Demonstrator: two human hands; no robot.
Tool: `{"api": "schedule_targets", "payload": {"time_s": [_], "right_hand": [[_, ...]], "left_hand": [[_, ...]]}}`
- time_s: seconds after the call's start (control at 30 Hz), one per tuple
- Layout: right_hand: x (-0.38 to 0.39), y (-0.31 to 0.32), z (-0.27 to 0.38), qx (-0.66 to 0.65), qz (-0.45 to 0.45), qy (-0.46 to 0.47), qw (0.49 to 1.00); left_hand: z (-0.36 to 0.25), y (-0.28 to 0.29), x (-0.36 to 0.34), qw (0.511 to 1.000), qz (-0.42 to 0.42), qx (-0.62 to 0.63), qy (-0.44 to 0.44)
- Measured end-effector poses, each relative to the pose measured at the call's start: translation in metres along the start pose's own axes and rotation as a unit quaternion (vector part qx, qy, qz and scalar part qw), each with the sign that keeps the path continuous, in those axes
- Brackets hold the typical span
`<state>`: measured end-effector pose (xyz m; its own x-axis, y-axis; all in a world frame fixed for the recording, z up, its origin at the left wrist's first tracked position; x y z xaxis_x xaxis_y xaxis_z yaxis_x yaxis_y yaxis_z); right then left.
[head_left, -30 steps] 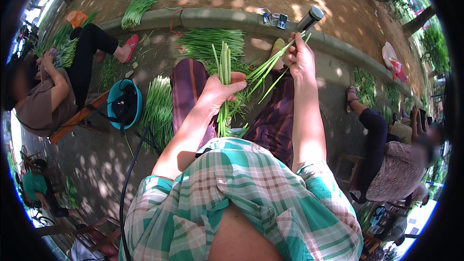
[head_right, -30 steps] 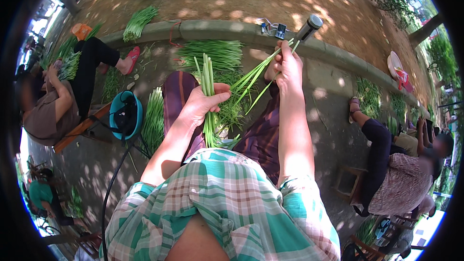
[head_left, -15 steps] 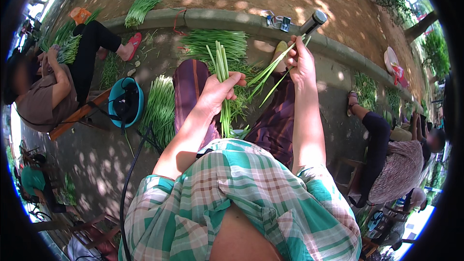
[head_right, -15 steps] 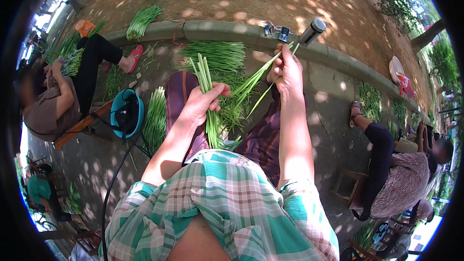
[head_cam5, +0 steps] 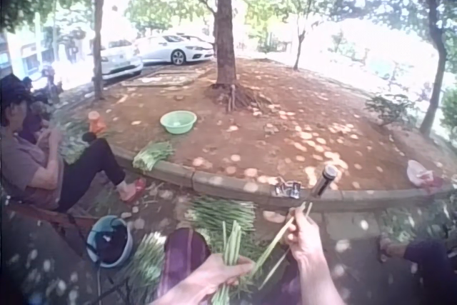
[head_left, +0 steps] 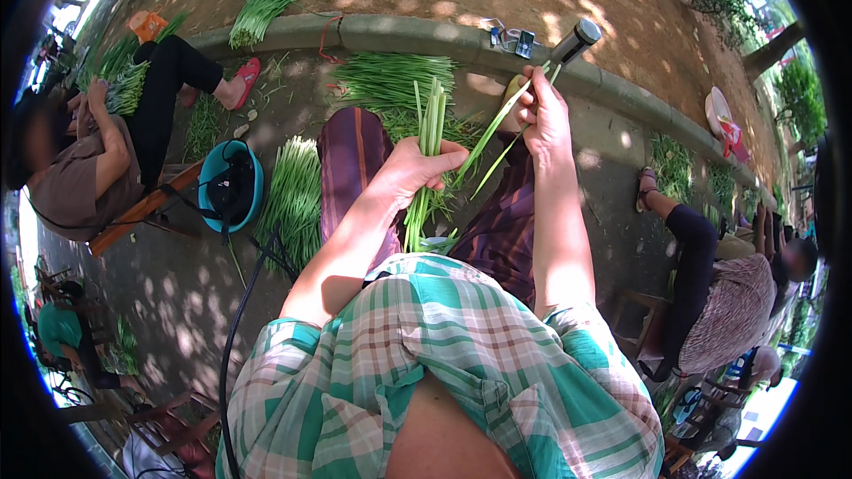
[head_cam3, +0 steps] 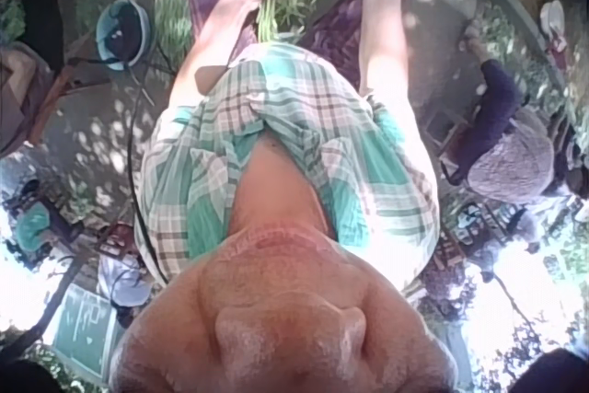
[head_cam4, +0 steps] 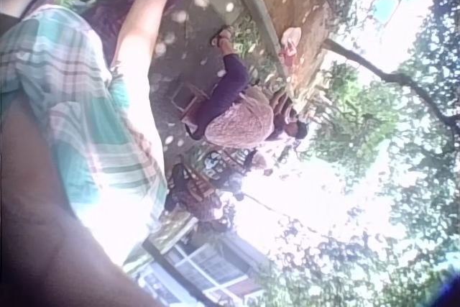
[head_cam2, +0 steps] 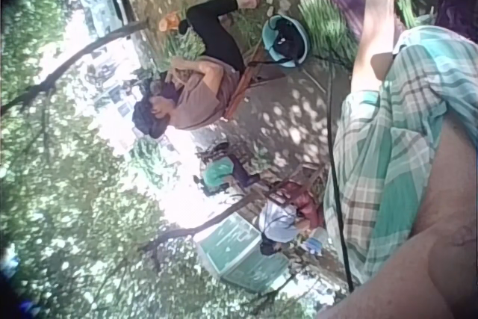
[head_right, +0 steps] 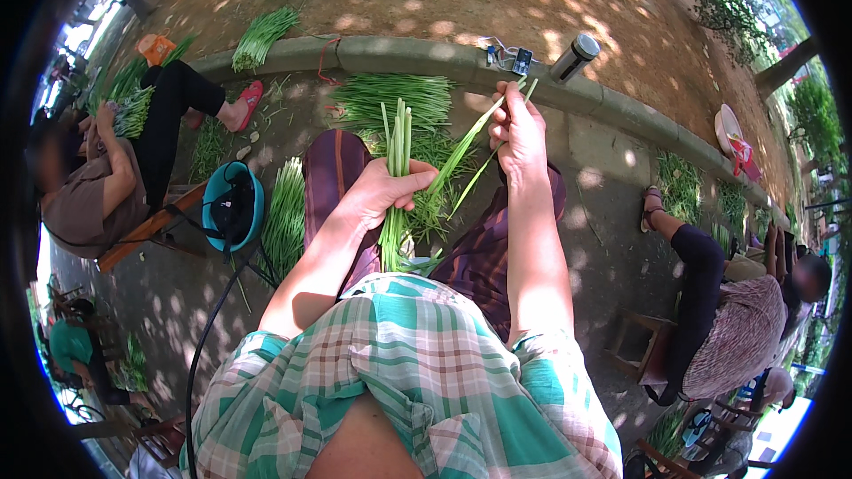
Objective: The person sorts long green stems by hand, picking through a bunch to remove individual strands and placing the stems into a separate pile on the ground while sitting outdoors.
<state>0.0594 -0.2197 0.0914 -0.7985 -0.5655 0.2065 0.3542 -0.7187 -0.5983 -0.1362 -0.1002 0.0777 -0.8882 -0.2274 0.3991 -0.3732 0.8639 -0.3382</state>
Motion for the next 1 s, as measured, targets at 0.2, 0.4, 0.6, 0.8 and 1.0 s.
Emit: {"api": "schedule_targets", "payload": {"time_s": [0.2, 0.4, 0.6, 0.8, 1.0], "right_hand": [[-0.005, 0.002, -0.006, 0.003, 0.012, 0.019, 1.000], [-0.006, 0.003, -0.010, -0.007, 0.003, 0.027, 1.000], [-0.005, 0.007, -0.019, -0.004, -0.064, 0.040, 0.997], [-0.005, 0.008, -0.031, -0.017, -0.081, 0.054, 0.995], [-0.006, 0.006, -0.037, -0.036, -0.086, 0.067, 0.993]], "left_hand": [[0.000, -0.002, -0.002, 0.999, 0.000, -0.034, -0.008], [0.001, 0.000, -0.002, 0.998, -0.052, -0.033, -0.023], [0.004, 0.002, -0.006, 0.990, -0.134, 0.011, -0.050], [0.017, 0.007, -0.014, 0.979, -0.169, 0.082, -0.074], [0.016, 0.002, -0.012, 0.971, -0.193, 0.108, -0.090]]}}
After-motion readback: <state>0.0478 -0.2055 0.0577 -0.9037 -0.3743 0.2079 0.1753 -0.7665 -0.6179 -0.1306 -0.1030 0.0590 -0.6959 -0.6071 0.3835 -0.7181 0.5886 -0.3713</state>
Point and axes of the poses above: each hand's wrist, its own x-axis away from the middle knuckle, its own y-axis out of the back of the hand, z = x × y, the point moved 2 cm from there along -x, towards the middle knuckle, and after that the axes turned 3 degrees about z, right-handed, at the moved point
